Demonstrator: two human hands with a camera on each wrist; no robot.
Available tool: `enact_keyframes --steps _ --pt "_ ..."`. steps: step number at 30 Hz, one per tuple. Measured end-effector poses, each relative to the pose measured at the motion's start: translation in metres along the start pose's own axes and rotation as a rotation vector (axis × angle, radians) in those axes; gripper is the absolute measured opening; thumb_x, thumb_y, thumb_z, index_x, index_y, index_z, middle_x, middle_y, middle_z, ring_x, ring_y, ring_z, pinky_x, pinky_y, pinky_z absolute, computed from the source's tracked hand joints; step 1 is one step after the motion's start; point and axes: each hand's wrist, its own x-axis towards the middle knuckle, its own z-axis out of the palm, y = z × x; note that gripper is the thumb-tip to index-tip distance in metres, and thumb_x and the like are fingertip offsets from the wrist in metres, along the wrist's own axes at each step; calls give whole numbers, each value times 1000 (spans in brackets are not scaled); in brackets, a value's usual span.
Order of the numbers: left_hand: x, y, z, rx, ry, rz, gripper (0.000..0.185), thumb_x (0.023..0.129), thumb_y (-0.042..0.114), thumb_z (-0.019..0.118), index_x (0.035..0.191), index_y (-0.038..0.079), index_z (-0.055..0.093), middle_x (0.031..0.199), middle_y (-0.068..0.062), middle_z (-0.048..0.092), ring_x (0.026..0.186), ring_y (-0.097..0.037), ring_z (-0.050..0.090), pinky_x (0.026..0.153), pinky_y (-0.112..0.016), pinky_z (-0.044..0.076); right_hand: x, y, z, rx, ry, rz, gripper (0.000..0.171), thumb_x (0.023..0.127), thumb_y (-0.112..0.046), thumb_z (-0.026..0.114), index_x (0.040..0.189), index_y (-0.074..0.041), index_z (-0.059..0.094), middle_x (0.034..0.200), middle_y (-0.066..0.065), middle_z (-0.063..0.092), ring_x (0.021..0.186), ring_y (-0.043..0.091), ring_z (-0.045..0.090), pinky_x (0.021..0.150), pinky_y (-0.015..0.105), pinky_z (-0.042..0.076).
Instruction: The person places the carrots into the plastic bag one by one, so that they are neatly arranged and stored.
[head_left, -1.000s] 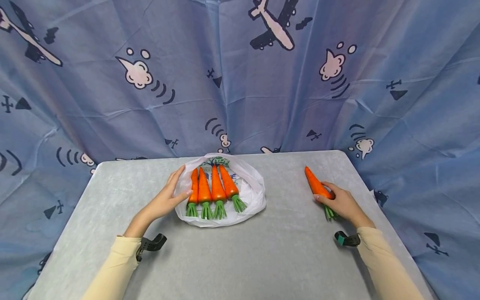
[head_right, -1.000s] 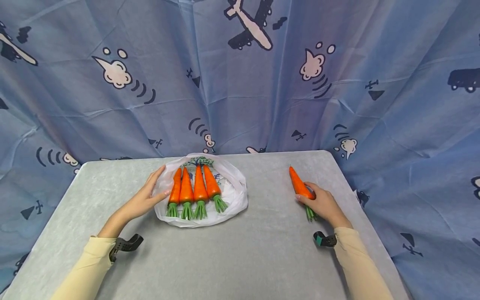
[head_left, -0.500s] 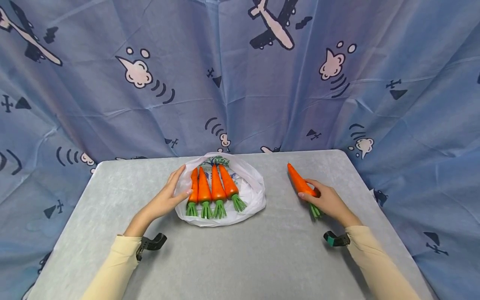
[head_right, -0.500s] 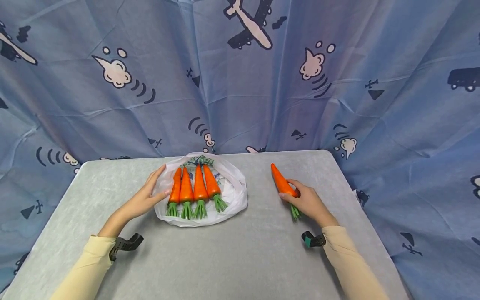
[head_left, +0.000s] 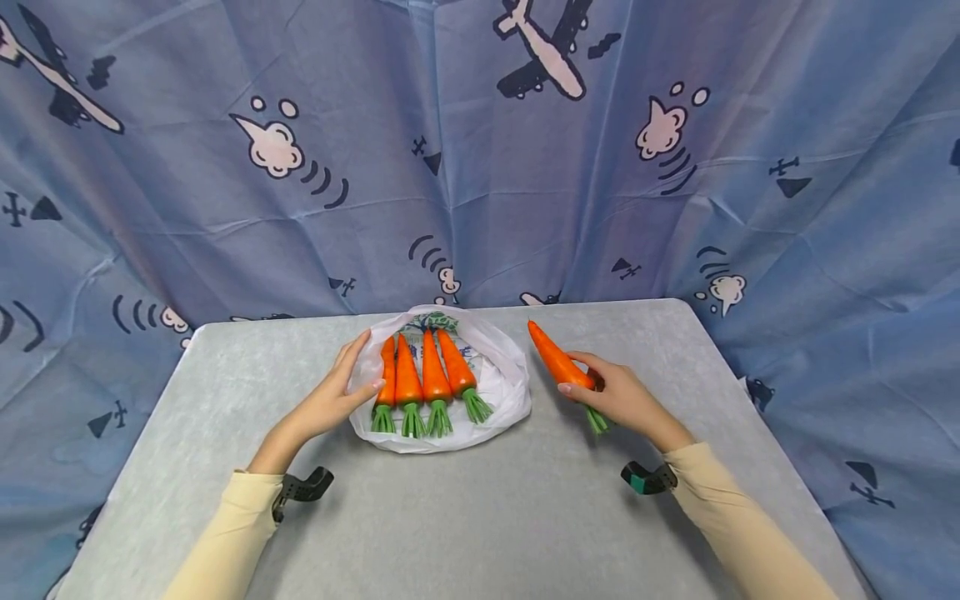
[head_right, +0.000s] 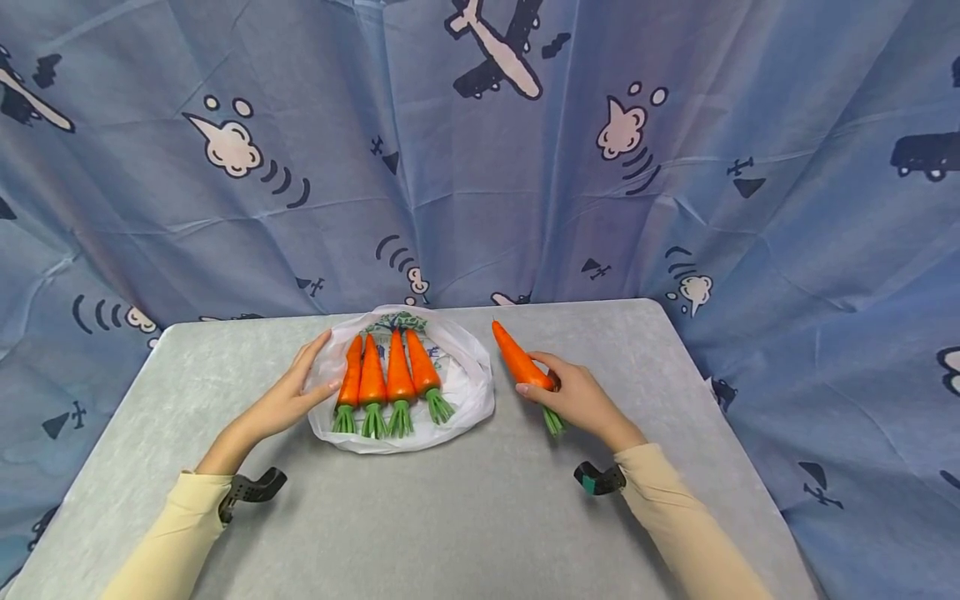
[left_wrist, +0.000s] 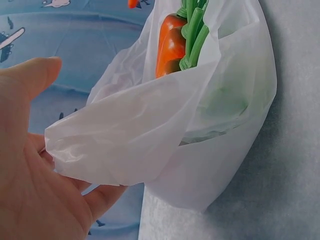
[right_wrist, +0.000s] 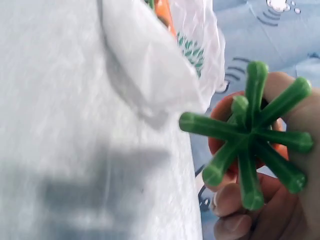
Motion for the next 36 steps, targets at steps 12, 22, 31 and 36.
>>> enact_keyframes --steps 12,22,31,36 --pt "0 1 0 -2 3 8 85 98 24 62 161 15 5 164 -20 13 150 -44 17 117 -69 19 7 -33 9 5 -67 -50 65 87 -52 70 142 -21 53 78 1 62 66 14 52 58 26 43" --pt "1 1 0 -3 2 8 84 98 24 61 161 16 5 164 -20 12 150 -45 17 116 -70 19 21 -52 23 -25 -134 -62 65 87 -51 70 141 -17 54 70 0 51 65 13 47 60 27 39" --pt "2 1 1 -3 1 3 84 99 28 61 161 17 5 164 -19 11 150 -44 16 116 -69 20 39 -65 35 -99 -149 -33 63 89 -50 67 140 -16 55 108 9 71 84 18 57 77 35 49" --pt "2 1 0 4 -6 3 85 99 30 60 161 18 3 164 -19 10 151 -45 15 116 -70 20 50 -74 39 -128 -179 -26 64 90 -49 67 141 -13 55 104 10 71 83 19 58 81 39 51"
